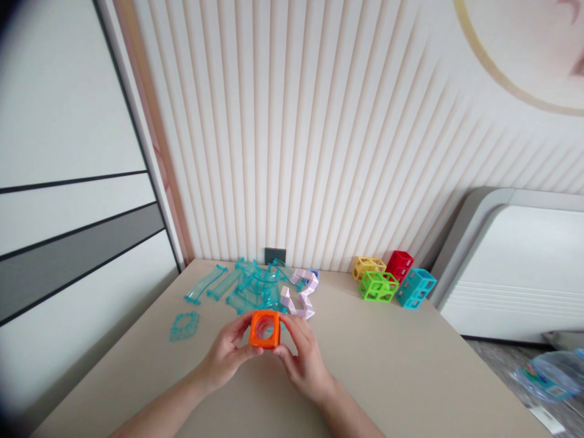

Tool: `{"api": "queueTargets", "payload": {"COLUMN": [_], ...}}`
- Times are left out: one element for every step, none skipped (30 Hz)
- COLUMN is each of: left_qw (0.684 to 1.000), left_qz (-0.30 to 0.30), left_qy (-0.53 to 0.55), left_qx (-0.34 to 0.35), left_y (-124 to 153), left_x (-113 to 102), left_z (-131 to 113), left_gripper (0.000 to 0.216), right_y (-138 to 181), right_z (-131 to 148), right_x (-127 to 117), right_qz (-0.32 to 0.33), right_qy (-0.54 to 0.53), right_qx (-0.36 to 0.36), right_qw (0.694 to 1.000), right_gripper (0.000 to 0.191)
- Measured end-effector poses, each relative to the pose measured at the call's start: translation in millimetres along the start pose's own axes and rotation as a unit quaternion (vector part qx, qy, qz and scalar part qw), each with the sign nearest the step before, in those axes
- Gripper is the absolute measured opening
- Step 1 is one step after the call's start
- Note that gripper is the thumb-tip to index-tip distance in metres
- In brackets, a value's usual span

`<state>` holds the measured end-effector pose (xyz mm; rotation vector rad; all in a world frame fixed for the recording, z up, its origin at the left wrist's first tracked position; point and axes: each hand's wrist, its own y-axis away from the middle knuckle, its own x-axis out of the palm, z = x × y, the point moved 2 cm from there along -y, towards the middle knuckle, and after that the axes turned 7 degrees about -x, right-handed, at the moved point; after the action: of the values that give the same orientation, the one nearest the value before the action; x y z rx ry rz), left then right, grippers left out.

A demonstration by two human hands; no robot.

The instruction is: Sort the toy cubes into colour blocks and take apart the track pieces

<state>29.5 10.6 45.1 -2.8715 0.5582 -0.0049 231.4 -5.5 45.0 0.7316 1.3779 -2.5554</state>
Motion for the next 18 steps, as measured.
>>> {"api": "queueTargets", "payload": {"left_qw": [1.0, 1.0, 0.999, 0.998, 0.996, 0.995, 0.993, 0.992, 0.991, 0.991, 0.99, 0.99, 0.989, 0.989, 0.99, 0.99, 0.991, 0.992], "left_qz": [0.004, 0.005, 0.005, 0.005, 0.005, 0.007, 0.009, 0.011, 0.014, 0.014, 0.014, 0.012, 0.01, 0.006, 0.003, -0.001, -0.002, -0.002], "left_qy": [-0.011, -0.022, -0.035, -0.047, -0.057, -0.066, -0.072, -0.077, -0.08, -0.084, -0.087, -0.088, -0.088, -0.088, -0.087, -0.085, -0.083, -0.081], "left_qx": [0.007, 0.017, 0.03, 0.046, 0.062, 0.077, 0.089, 0.098, 0.103, 0.108, 0.11, 0.112, 0.114, 0.115, 0.115, 0.113, 0.108, 0.101], "left_y": [0.4, 0.7, 1.1, 1.4, 1.8, 2.1, 2.3, 2.5, 2.6, 2.6, 2.6, 2.5, 2.4, 2.3, 2.4, 2.5, 2.7, 3.2], "left_x": [-0.3, -0.7, -1.1, -1.7, -2.3, -2.9, -3.5, -3.9, -4.3, -4.5, -4.6, -4.4, -4.0, -3.5, -2.7, -1.9, -1.1, -0.4], "left_z": [-2.2, -4.4, -6.5, -8.4, -9.9, -11.2, -12.3, -13.1, -13.8, -14.5, -15.1, -15.5, -15.9, -16.0, -16.0, -15.6, -14.9, -14.0], "left_gripper": [0.053, 0.053, 0.052, 0.05, 0.048, 0.046, 0.044, 0.042, 0.041, 0.041, 0.04, 0.04, 0.04, 0.04, 0.041, 0.042, 0.044, 0.049], "right_y": [-1.3, -2.8, -4.0, -4.9, -5.3, -5.1, -4.4, -3.3, -1.9, -0.5, 0.8, 1.9, 2.6, 3.0, 3.2, 3.3, 3.3, 3.4], "right_z": [1.0, 2.3, 4.0, 5.5, 6.8, 7.6, 7.8, 7.6, 6.8, 5.8, 4.6, 3.4, 2.4, 1.7, 1.6, 1.8, 2.4, 3.1], "right_x": [-0.6, -1.2, -1.7, -2.3, -2.8, -3.2, -3.5, -3.7, -3.7, -3.5, -3.2, -2.9, -2.5, -2.1, -1.7, -1.2, -0.5, 0.1], "right_qz": [-0.003, -0.005, -0.006, -0.004, -0.002, -0.001, -0.001, -0.001, -0.001, 0.0, 0.001, 0.002, 0.003, 0.004, 0.004, 0.002, 0.0, -0.006], "right_qy": [0.003, 0.006, 0.009, 0.011, 0.014, 0.019, 0.024, 0.03, 0.036, 0.041, 0.046, 0.048, 0.049, 0.046, 0.04, 0.031, 0.021, 0.011], "right_qx": [-0.006, -0.012, -0.021, -0.029, -0.036, -0.042, -0.047, -0.051, -0.054, -0.057, -0.059, -0.06, -0.059, -0.057, -0.056, -0.052, -0.046, -0.035], "right_qw": [1.0, 1.0, 1.0, 1.0, 0.999, 0.999, 0.999, 0.998, 0.998, 0.998, 0.997, 0.997, 0.997, 0.997, 0.998, 0.998, 0.999, 0.999], "right_gripper": [0.049, 0.049, 0.049, 0.049, 0.048, 0.047, 0.047, 0.048, 0.049, 0.05, 0.05, 0.051, 0.051, 0.051, 0.051, 0.051, 0.051, 0.051]}}
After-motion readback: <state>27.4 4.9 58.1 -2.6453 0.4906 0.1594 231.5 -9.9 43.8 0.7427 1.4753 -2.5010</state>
